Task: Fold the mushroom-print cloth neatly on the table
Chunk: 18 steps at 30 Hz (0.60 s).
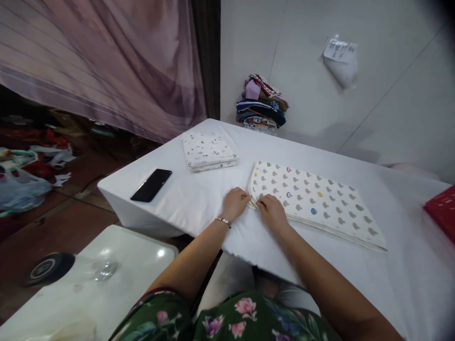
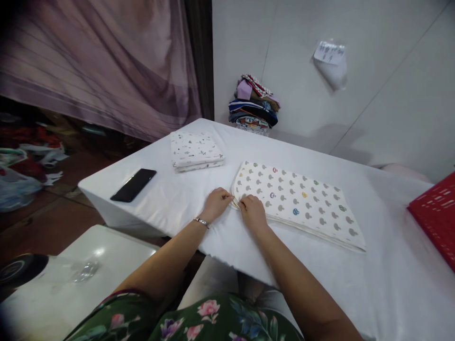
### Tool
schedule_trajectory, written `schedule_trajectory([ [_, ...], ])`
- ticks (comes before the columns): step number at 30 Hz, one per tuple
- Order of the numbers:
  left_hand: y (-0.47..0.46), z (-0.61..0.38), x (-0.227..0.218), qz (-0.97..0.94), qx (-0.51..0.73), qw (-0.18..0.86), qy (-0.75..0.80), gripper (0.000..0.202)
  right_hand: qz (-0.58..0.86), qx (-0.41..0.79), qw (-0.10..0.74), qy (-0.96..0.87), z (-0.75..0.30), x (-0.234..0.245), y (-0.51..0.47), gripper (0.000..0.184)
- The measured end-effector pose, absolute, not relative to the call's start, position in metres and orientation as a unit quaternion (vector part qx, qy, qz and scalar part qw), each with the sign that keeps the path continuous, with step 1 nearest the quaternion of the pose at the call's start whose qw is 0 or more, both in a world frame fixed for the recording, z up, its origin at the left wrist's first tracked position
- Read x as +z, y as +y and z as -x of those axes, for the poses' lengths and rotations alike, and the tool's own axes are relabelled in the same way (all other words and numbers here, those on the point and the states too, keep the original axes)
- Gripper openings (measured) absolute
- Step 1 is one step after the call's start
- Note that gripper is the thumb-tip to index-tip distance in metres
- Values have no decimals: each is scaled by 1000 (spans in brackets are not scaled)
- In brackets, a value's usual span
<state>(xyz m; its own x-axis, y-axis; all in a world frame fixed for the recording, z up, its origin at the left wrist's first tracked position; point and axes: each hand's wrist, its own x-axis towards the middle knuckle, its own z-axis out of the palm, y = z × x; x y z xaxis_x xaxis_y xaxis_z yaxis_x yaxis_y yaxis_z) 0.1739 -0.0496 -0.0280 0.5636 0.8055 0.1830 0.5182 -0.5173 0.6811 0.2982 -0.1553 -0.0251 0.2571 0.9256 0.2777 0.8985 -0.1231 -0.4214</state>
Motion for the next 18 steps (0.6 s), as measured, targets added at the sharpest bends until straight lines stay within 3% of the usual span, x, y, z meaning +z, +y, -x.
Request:
schedule_trajectory([
  [8, -48, -173, -28, -848, 233, 288, 379, 23, 718, -3, 337, -609, -295, -34, -159, 15],
  [12, -49, -175, -25, -844, 227, 287, 392, 29, 712, -21, 320, -625, -294, -37, -159, 16],
  [18, -48, -180, -25, -835, 225, 275, 419, 23, 709, -45, 279, -647, -294, -41, -161, 14],
])
